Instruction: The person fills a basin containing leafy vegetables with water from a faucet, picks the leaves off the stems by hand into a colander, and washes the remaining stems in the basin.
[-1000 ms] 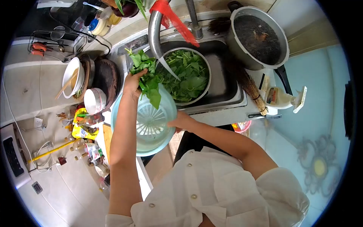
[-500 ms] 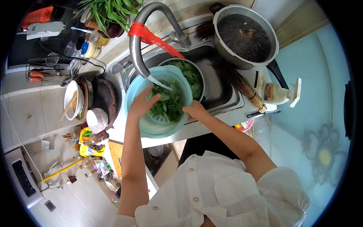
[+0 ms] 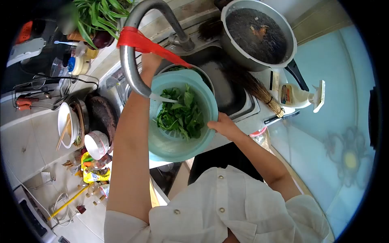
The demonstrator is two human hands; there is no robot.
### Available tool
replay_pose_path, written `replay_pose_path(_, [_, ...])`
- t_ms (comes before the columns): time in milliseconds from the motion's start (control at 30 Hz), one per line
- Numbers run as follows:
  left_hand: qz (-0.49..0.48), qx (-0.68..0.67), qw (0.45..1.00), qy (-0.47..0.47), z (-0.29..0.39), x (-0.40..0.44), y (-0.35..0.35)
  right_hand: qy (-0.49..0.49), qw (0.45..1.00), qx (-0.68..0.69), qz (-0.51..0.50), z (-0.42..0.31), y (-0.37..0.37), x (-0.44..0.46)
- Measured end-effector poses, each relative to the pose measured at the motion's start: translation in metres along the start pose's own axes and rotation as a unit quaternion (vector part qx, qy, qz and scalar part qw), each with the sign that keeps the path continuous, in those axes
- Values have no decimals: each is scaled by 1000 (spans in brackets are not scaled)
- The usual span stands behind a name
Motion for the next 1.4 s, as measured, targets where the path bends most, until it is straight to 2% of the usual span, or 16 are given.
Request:
replay_pose_path(167, [48, 111, 992, -47, 12, -2, 2, 14, 1000, -4, 10, 0, 8, -12])
replay_pose_path(233, [38, 31, 999, 2, 18, -4, 7, 25, 1000, -5, 16, 1, 10, -13])
replay_pose_path(267, [-60, -42, 996, 57, 37, -13, 28, 26, 999, 2, 27, 3, 11, -12])
replay_pose_path(367, [-93, -178, 980, 1, 24, -25, 26, 24, 999, 26, 35, 9, 15, -13])
replay_pose_path(433, [-88, -187, 978, 25, 8, -41, 25, 22, 998, 44, 31, 9, 21, -16])
replay_pose_path(500, [31, -235, 971, 29, -19, -70, 41, 61, 995, 51, 60, 4, 29, -28])
replay_pose_path(567, [40, -217, 971, 91, -31, -108, 74, 17, 998, 14, 55, -5, 35, -42])
replay_pose_path(633, [-73, -89, 963, 244, -59, -149, 58, 50, 992, 44, 106, -8, 41, -54])
replay_pose_path(700, [11, -114, 977, 181, -58, -193, 32, 67, 992, 12, 108, -23, 42, -67])
replay_pose_path(833, [10, -68, 993, 91, -4, -240, 11, 107, 977, -95, 157, -59, 39, -86])
replay_pose_path(967, [62, -45, 957, 279, 12, -255, -5, 120, 959, -125, 225, -89, 41, -97])
replay_pose_path(1100, [48, -6, 973, 224, 18, -245, -31, 109, 941, -205, 245, -108, 47, -106])
replay_pose_path(1167, [-1, -115, 986, 120, 38, -230, -42, 134, 929, -213, 270, -116, 48, -107])
replay_pose_path(1200, [3, -122, 984, 128, 40, -225, -37, 134, 927, -225, 269, -121, 42, -107])
replay_pose_path(1267, [-153, 13, 975, 158, 44, -212, -26, 102, 924, -233, 286, -129, 41, -107])
replay_pose_path(1400, [-151, -4, 981, 122, 48, -208, -59, 108, 930, -220, 275, -130, 48, -104])
Point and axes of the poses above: each hand's wrist, its own x-axis towards the middle knuckle, its own y-axis out of the back of the hand, z = x × y, the point moved 3 cm from there along x, towards the middle knuckle, and after that the axes turned 11 degrees about x, right-handed, at the moved point
